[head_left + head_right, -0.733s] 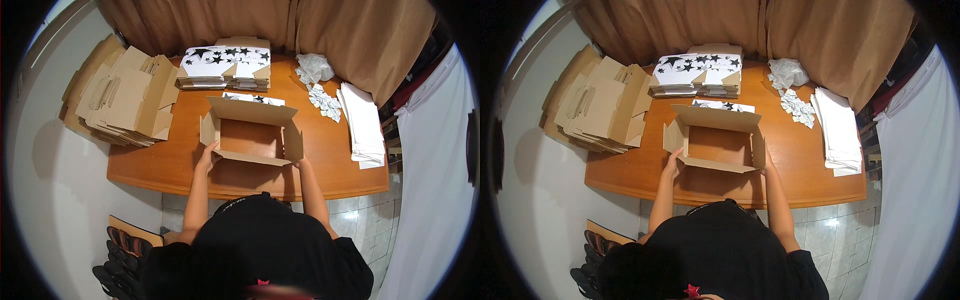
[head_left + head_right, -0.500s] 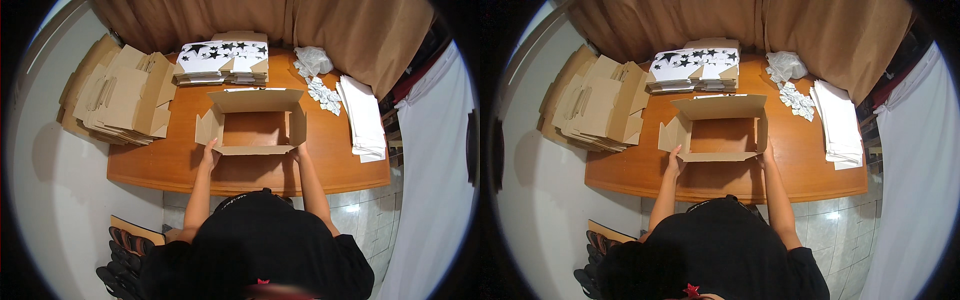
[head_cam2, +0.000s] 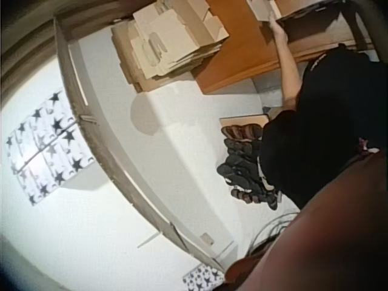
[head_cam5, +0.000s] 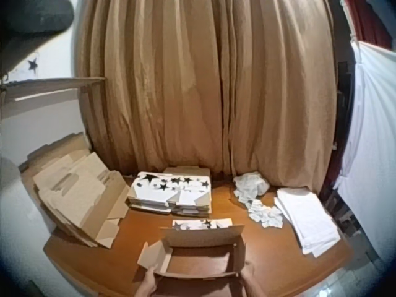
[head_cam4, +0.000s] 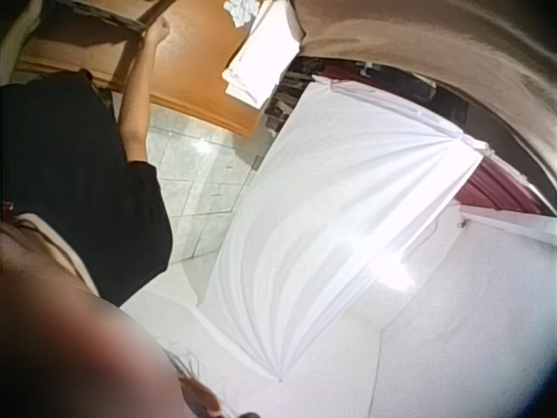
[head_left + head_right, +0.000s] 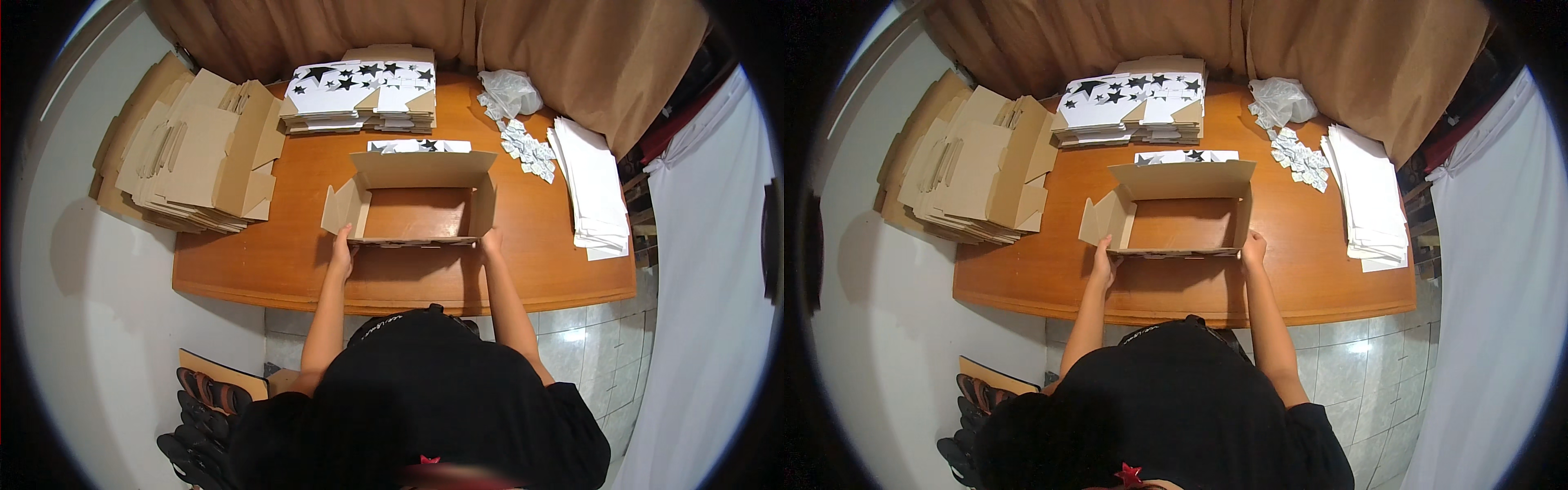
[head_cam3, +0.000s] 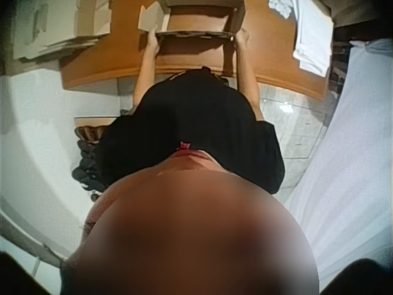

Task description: Packing sandals into star-patterned cardboard boxes and placing them on a shelf.

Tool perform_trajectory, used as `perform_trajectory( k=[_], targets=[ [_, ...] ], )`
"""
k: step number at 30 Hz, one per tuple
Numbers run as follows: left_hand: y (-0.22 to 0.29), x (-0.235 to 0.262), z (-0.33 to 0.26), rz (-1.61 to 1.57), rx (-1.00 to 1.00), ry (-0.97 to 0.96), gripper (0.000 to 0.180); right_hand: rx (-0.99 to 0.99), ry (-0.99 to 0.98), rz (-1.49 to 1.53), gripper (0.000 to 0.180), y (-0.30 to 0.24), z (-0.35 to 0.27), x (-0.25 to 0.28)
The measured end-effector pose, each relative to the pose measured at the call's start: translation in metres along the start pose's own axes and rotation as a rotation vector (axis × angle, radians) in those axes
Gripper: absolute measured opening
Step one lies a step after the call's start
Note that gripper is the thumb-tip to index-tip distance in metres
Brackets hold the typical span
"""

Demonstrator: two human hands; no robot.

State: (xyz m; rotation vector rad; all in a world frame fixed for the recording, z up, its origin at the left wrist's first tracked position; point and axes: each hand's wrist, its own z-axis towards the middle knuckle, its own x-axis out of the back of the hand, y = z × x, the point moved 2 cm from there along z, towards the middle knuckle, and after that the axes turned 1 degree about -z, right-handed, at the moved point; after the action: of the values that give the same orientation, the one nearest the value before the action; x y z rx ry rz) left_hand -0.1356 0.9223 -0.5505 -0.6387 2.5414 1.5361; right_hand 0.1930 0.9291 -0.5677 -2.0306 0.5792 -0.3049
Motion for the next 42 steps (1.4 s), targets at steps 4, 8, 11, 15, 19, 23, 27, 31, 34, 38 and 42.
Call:
perform_trajectory(
  k=[4,8,11,15,19,23,27,31,34,38,42],
  targets=[
    [0.022,-0.001,-0.004,0.361,0.060,0.036,0.062,0.157,0.227,0.068,0.026,-0.001,0.002,0.012],
    [0.030,-0.004,-0.020,0.265,-0.389,0.158,0.051,0.708,0.473,0.125,0.019,-0.059,-0.077,-0.007],
    [0.066,-0.029,-0.055,0.560,-0.929,0.548,0.037,1.146,0.256,0.030,0.007,-0.090,-0.116,-0.014],
    [0.096,-0.047,-0.080,0.837,-1.516,0.440,0.023,1.209,-0.211,-0.188,0.014,-0.124,-0.143,-0.050],
    [0.114,-0.080,-0.083,0.794,-1.346,-0.108,0.016,0.960,-0.238,-0.139,0.020,-0.115,-0.105,-0.060],
    [0.111,-0.070,-0.054,0.961,-0.766,-0.148,0.027,0.897,-0.025,-0.316,0.030,-0.112,-0.074,-0.033],
    [0.091,-0.053,-0.030,1.142,-0.797,-0.030,0.055,0.804,0.016,-0.480,0.045,-0.106,-0.052,-0.017],
    [0.083,-0.050,-0.020,1.300,-0.560,-0.082,0.103,0.865,0.100,-0.648,0.052,-0.093,-0.038,-0.013],
    [0.077,-0.048,-0.021,1.359,-0.504,-0.091,0.117,0.885,0.121,-0.763,0.054,-0.087,-0.036,-0.014],
    [0.066,-0.057,-0.032,1.592,-0.509,-0.090,0.126,0.846,0.180,-0.938,0.061,-0.081,-0.030,-0.016],
    [0.061,-0.053,-0.030,1.582,-0.514,-0.055,0.128,0.808,0.214,-1.110,0.071,-0.091,-0.022,-0.020]
  ],
)
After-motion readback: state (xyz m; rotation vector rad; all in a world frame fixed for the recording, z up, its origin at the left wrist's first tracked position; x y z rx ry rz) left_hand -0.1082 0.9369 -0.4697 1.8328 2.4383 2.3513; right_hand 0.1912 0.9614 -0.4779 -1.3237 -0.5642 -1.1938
